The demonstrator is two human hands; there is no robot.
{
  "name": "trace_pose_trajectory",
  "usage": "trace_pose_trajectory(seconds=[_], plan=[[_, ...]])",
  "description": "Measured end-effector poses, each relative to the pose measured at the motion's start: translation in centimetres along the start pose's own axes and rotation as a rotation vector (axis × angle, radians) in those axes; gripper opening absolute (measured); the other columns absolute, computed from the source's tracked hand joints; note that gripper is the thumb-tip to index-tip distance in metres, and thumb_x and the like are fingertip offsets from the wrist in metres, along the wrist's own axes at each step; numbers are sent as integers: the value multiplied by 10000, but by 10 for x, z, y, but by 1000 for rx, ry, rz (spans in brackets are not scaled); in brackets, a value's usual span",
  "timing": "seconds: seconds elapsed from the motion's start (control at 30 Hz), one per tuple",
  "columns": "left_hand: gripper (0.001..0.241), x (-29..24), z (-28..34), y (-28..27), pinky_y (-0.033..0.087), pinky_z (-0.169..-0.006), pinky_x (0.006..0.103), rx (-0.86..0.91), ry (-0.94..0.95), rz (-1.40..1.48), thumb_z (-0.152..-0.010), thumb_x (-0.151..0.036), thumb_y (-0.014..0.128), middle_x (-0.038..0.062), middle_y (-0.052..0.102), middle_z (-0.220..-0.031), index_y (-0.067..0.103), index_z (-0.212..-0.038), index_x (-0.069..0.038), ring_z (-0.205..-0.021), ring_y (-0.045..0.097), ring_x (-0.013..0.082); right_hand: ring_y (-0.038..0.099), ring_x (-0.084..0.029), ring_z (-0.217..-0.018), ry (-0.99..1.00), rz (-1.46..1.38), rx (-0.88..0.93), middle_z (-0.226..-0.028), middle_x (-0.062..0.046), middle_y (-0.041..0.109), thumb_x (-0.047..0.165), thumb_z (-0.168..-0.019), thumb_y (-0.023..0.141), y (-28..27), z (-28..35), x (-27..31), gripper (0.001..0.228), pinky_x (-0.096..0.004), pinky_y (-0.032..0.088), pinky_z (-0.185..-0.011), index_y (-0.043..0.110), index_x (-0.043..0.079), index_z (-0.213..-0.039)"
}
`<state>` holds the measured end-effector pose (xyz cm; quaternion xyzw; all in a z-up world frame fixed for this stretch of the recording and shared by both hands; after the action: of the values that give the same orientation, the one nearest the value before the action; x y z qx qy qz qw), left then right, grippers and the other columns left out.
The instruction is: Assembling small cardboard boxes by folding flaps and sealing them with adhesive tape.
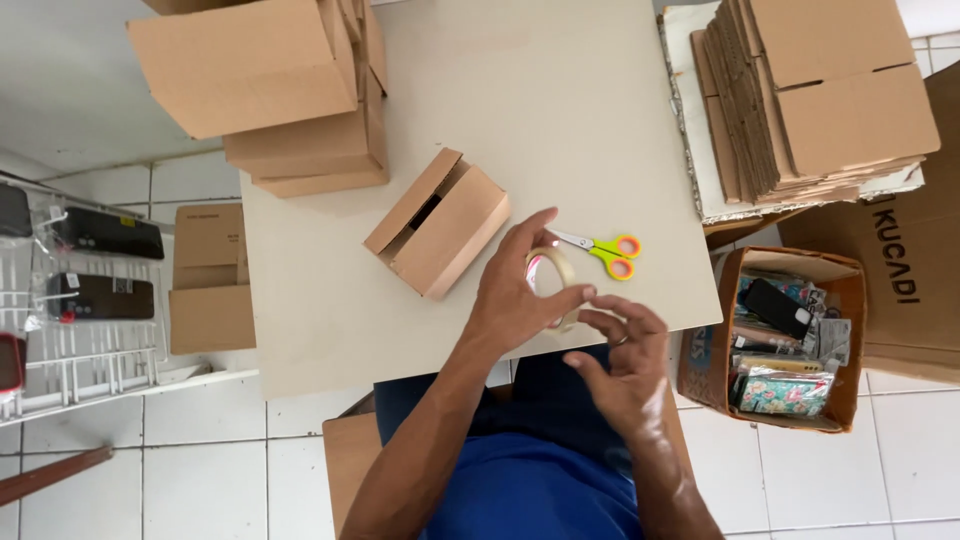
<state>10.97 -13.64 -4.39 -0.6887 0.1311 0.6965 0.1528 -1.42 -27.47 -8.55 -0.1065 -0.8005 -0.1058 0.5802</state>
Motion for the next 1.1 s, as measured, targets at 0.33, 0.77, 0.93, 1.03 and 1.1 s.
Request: trace_pose_trajectory(seconds=[0.33, 0.77, 0.93, 1.03, 1.1], plan=[[945, 4, -7, 15, 446, -1108, 432, -127, 102, 90, -653, -250, 915, 144, 563, -1168, 485, -1466, -33, -1176, 578, 278, 619, -125, -788, 65, 229, -188, -931, -108, 719, -5, -784, 865, -13, -9, -19, 677, -199, 466, -758, 435, 21, -1307], [397, -9, 24, -147, 381, -1157, 478, -374, 199, -548, -1000, -308, 606, 179, 591, -1305, 650, -1304, -56, -1332, 523, 373, 735, -244, -891, -346, 1129, 191, -998, -12, 763, 92, -838, 866, -21, -104, -79, 363, -386, 539, -876, 677, 142, -1144], [407, 20, 3, -172, 395, -1141, 466, -312, -23, -499, -1070, -286, 471, 183, 599, -1361, 616, -1371, -55, -1325, 551, 339, 680, -310, -1139, -331, 1119, 130, -1222, -74, 723, 30, -743, 886, 3, -104, -65, 609, -454, 531, -899, 624, 89, -1289], [442, 25, 1, -172, 428, -1111, 449, -286, -78, -420, -1084, -327, 426, 169, 627, -1347, 610, -1382, -58, -1284, 596, 310, 661, -359, -1066, -248, 822, -37, -1256, -175, 654, 26, -839, 859, 29, -92, -43, 589, -417, 527, -847, 523, 0, -1323], [485, 26, 5, -166, 439, -1099, 454, -264, -105, -320, -1086, -391, 418, 163, 638, -1345, 616, -1380, -60, -1278, 603, 309, 654, -247, -1010, -41, 400, -76, -1255, -119, 616, -85, -883, 748, 51, -82, -51, 579, -307, 522, -800, 425, 39, -1347]])
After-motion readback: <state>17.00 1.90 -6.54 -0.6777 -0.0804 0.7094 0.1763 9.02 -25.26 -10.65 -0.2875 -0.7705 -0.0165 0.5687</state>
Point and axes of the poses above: each hand's wrist, its own z-axis away from the middle knuckle, its own y-axis out of the palm, x = y × z, the point moved 8 cm from there along -z, towards the middle knuckle
